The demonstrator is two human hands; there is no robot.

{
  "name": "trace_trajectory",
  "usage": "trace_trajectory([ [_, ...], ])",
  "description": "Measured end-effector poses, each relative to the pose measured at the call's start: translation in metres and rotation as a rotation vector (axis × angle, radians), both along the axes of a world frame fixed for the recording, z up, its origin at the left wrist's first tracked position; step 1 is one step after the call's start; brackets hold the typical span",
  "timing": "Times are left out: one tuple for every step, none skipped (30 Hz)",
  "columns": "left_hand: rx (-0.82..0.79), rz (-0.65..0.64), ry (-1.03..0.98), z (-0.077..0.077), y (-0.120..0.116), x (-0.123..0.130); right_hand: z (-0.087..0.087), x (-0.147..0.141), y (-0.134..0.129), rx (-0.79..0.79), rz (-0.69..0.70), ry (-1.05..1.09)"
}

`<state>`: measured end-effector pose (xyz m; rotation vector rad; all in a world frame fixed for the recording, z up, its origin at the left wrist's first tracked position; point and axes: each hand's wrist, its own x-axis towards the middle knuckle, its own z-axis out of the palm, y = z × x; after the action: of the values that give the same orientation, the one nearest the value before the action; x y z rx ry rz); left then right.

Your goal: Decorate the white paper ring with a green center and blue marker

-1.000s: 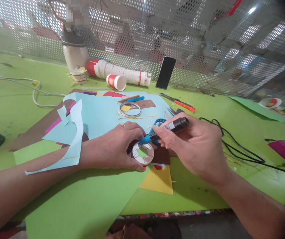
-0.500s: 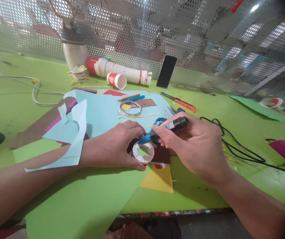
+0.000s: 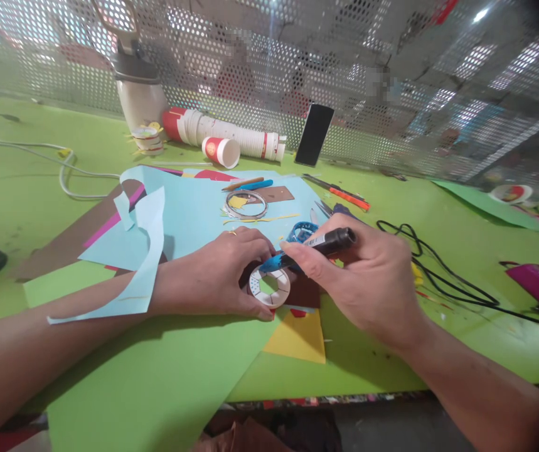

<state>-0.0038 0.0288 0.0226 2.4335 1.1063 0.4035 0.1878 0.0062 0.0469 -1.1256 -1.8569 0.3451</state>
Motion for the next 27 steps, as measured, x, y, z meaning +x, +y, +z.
trace_trajectory([
  [-0.003,0.001,-0.002,0.0000,0.0000,-0.0001,0.0001,-0.0001,0.0001,-0.001,-0.003,-0.001],
  [-0.005,-0.001,-0.003,-0.0002,0.0000,-0.0002,0.0001,-0.0002,0.0002,-0.003,-0.005,-0.002],
  [-0.007,-0.005,-0.004,-0.0004,0.0001,-0.0004,0.0002,-0.0004,0.0002,-0.007,-0.006,-0.003],
  [-0.007,-0.008,-0.006,-0.0007,0.0002,-0.0007,0.0003,-0.0006,0.0002,-0.011,-0.006,-0.003],
  [-0.003,-0.011,-0.008,-0.0010,0.0004,-0.0010,0.0004,-0.0008,0.0003,-0.016,-0.007,-0.004],
  [0.000,-0.014,-0.011,-0.0014,0.0006,-0.0015,0.0004,-0.0010,0.0003,-0.018,-0.008,-0.003],
  [0.004,-0.016,-0.015,-0.0017,0.0008,-0.0019,0.0005,-0.0012,0.0003,-0.021,-0.011,-0.005],
  [0.006,-0.018,-0.019,-0.0019,0.0010,-0.0022,0.0006,-0.0013,0.0003,-0.019,-0.014,-0.008],
  [0.008,-0.021,-0.023,-0.0019,0.0012,-0.0024,0.0007,-0.0014,0.0003,-0.015,-0.017,-0.010],
  [0.008,-0.024,-0.023,-0.0018,0.0013,-0.0024,0.0007,-0.0013,0.0002,-0.011,-0.019,-0.012],
  [0.004,-0.025,-0.020,-0.0014,0.0013,-0.0022,0.0008,-0.0011,0.0001,-0.010,-0.020,-0.012],
  [-0.001,-0.025,-0.017,-0.0009,0.0012,-0.0018,0.0008,-0.0008,0.0000,-0.008,-0.018,-0.011],
  [-0.004,-0.023,-0.013,-0.0003,0.0011,-0.0014,0.0010,-0.0003,-0.0001,-0.007,-0.015,-0.010],
  [-0.009,-0.020,-0.008,0.0003,0.0009,-0.0009,0.0013,0.0003,-0.0003,-0.009,-0.012,-0.009],
  [-0.012,-0.016,-0.003,0.0007,0.0006,-0.0005,0.0017,0.0011,-0.0004,-0.008,-0.012,-0.007],
  [-0.012,-0.013,0.000,0.0009,0.0004,-0.0002,0.0023,0.0021,-0.0006,-0.002,-0.012,-0.003],
  [-0.008,-0.014,-0.001,0.0009,0.0003,0.0000,0.0030,0.0031,-0.0009,0.009,-0.018,0.005],
  [-0.002,-0.018,-0.002,0.0007,0.0002,-0.0001,0.0039,0.0043,-0.0013,0.024,-0.030,0.016],
  [0.005,-0.025,-0.003,0.0003,0.0002,-0.0003,0.0047,0.0054,-0.0017,0.039,-0.047,0.028],
  [0.011,-0.033,-0.006,-0.0003,0.0003,-0.0006,0.0055,0.0064,-0.0021,0.054,-0.064,0.037],
  [0.015,-0.040,-0.007,-0.0008,0.0004,-0.0010,0.0061,0.0072,-0.0024,0.062,-0.079,0.042],
  [0.013,-0.041,-0.006,-0.0013,0.0006,-0.0012,0.0065,0.0078,-0.0026,0.064,-0.086,0.040],
  [0.007,-0.038,-0.003,-0.0016,0.0007,-0.0014,0.0066,0.0080,-0.0026,0.061,-0.085,0.034],
  [0.000,-0.029,0.000,-0.0017,0.0007,-0.0014,0.0064,0.0080,-0.0023,0.054,-0.077,0.024],
  [-0.007,-0.020,0.002,-0.0016,0.0006,-0.0012,0.0061,0.0077,-0.0018,0.046,-0.069,0.016],
  [-0.013,-0.013,0.005,-0.0013,0.0003,-0.0009,0.0057,0.0073,-0.0012,0.041,-0.063,0.010],
  [-0.014,-0.009,0.007,-0.0009,0.0000,-0.0004,0.0053,0.0067,-0.0005,0.038,-0.061,0.002],
])
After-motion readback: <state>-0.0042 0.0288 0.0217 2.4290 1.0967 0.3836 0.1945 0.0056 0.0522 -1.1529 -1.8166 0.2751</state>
